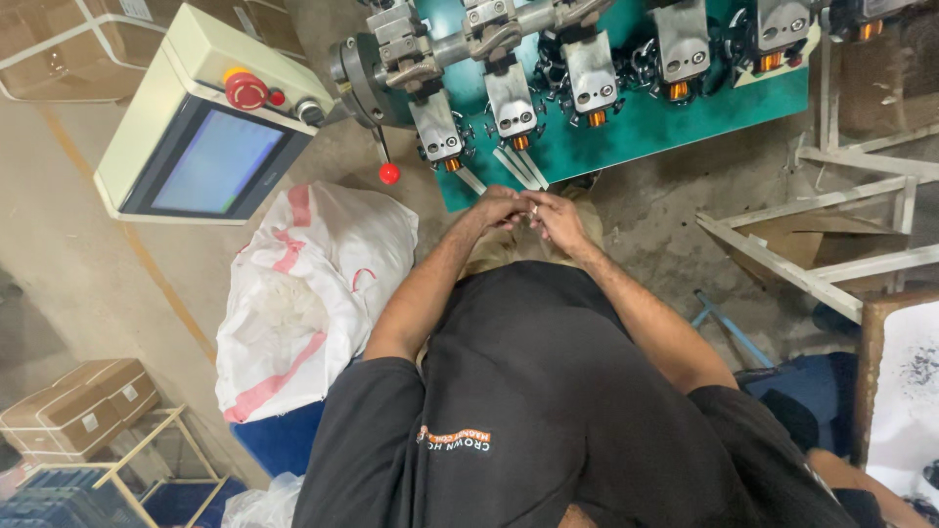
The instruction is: The person operates a multi-spindle winding machine, pulling a lever and adjusting components on the spindles. They wrap wound components in plastic bags, place them into a blue bin, cut material with scissors, and handle wound coils and small parts at the machine.
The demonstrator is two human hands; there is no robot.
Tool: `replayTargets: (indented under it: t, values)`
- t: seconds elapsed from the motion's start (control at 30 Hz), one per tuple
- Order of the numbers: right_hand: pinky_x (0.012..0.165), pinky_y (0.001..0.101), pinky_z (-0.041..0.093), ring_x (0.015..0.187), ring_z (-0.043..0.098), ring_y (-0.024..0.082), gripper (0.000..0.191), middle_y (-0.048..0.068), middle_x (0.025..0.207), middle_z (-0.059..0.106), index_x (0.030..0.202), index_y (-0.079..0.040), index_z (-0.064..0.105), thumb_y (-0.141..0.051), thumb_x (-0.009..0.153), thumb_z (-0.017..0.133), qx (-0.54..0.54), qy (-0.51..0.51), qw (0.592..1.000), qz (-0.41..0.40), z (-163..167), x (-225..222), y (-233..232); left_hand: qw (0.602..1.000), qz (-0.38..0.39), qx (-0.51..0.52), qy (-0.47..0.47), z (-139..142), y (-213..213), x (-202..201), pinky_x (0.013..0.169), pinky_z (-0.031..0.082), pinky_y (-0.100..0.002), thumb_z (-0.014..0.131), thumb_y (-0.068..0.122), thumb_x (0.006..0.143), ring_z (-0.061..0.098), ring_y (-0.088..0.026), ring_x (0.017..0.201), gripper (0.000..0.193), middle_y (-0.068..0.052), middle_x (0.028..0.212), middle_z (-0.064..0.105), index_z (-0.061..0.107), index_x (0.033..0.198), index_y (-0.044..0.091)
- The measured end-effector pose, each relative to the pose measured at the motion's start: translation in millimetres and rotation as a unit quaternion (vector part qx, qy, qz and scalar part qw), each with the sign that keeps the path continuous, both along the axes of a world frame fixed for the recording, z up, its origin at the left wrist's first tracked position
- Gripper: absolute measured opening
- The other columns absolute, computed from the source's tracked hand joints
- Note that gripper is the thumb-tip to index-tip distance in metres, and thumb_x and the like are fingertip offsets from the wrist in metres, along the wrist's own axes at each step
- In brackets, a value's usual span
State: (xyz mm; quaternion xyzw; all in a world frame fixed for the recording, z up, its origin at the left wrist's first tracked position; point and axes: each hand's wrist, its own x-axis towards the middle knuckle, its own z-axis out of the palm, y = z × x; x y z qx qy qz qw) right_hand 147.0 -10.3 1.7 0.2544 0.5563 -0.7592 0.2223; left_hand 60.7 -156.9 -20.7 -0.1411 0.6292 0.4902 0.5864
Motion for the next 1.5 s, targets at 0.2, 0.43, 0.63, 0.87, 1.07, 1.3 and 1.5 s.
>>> replayTargets:
  t: [0.2, 0.43, 0.63, 0.87, 1.07, 1.3, 1.5]
  values:
    - [0.036, 0.0272, 0.034, 0.042, 0.046, 0.010, 0.023, 0.006, 0.067, 0.063, 0.113, -0.002, 0.056, -0.008, 0.093, 0.066, 0.047, -0.165, 0.985, -0.032, -1.5, -23.4, -9.5, 0.841, -0.135, -0.200, 0.483, -7.6, -3.3, -25.2, 0.062, 0.056, -0.047, 0.085, 0.039, 0.070, 0.070, -0.030, 0.074, 0.030, -0.009, 0.082, 0.074, 0.072, 0.082, 0.014]
    - [0.035, 0.0226, 0.029, 0.041, 0.040, 0.006, 0.008, 0.002, 0.066, 0.061, 0.101, -0.007, 0.059, -0.012, 0.098, 0.063, -0.254, -0.263, 0.923, -0.124, -17.0, -37.9, -10.7, 0.748, -0.164, -0.381, 0.518, -7.4, 1.6, -39.2, 0.087, 0.053, -0.061, 0.052, 0.050, 0.097, 0.068, -0.040, 0.110, 0.050, -0.013, 0.121, 0.069, 0.054, 0.133, 0.016]
    - [0.037, 0.0266, 0.032, 0.042, 0.046, 0.012, 0.008, 0.008, 0.066, 0.061, 0.103, -0.002, 0.062, -0.009, 0.099, 0.061, -0.180, -0.258, 0.923, -0.223, -15.9, -27.6, -20.1, 0.802, -0.119, -0.331, 0.483, -5.9, -2.4, -40.2, 0.082, 0.052, -0.060, 0.062, 0.054, 0.084, 0.068, -0.040, 0.105, 0.064, -0.015, 0.119, 0.069, 0.057, 0.133, 0.013]
    - [0.041, 0.0247, 0.038, 0.046, 0.049, 0.008, 0.030, 0.004, 0.070, 0.065, 0.117, -0.005, 0.074, -0.010, 0.099, 0.051, -0.006, -0.042, 0.999, -0.032, -8.2, 0.9, -5.8, 0.995, -0.051, 0.000, 0.090, 1.3, -11.6, 3.7, 0.059, 0.051, -0.030, 0.085, 0.029, 0.081, 0.066, -0.014, 0.071, 0.026, -0.007, 0.088, 0.074, 0.072, 0.092, 0.010]
    - [0.059, 0.0227, 0.055, 0.068, 0.068, 0.007, 0.038, 0.004, 0.085, 0.072, 0.133, -0.001, 0.057, -0.008, 0.095, 0.060, 0.037, 0.137, 0.989, 0.051, -11.0, -6.1, -7.0, 0.998, 0.038, 0.054, -0.004, -3.8, -15.3, 8.3, 0.047, 0.050, -0.029, 0.080, 0.020, 0.091, 0.061, -0.012, 0.058, 0.019, -0.009, 0.079, 0.070, 0.066, 0.093, 0.007]
    - [0.041, 0.0269, 0.040, 0.048, 0.054, 0.010, 0.017, 0.007, 0.070, 0.068, 0.099, 0.003, 0.069, -0.014, 0.097, 0.070, 0.087, -0.113, 0.990, -0.009, -18.6, -22.4, -27.4, 0.849, -0.067, -0.312, 0.421, -3.2, -9.7, -20.7, 0.074, 0.056, -0.055, 0.059, 0.036, 0.090, 0.071, -0.040, 0.088, 0.020, -0.014, 0.092, 0.075, 0.069, 0.098, 0.019]
    - [0.035, 0.0254, 0.029, 0.042, 0.042, 0.007, 0.008, 0.000, 0.064, 0.060, 0.095, -0.007, 0.065, -0.014, 0.093, 0.070, -0.091, -0.221, 0.960, -0.148, -17.7, -33.7, -31.3, 0.799, -0.083, -0.420, 0.422, -1.8, -11.5, -28.7, 0.078, 0.056, -0.052, 0.063, 0.049, 0.088, 0.071, -0.038, 0.091, 0.036, -0.014, 0.094, 0.074, 0.069, 0.114, 0.023]
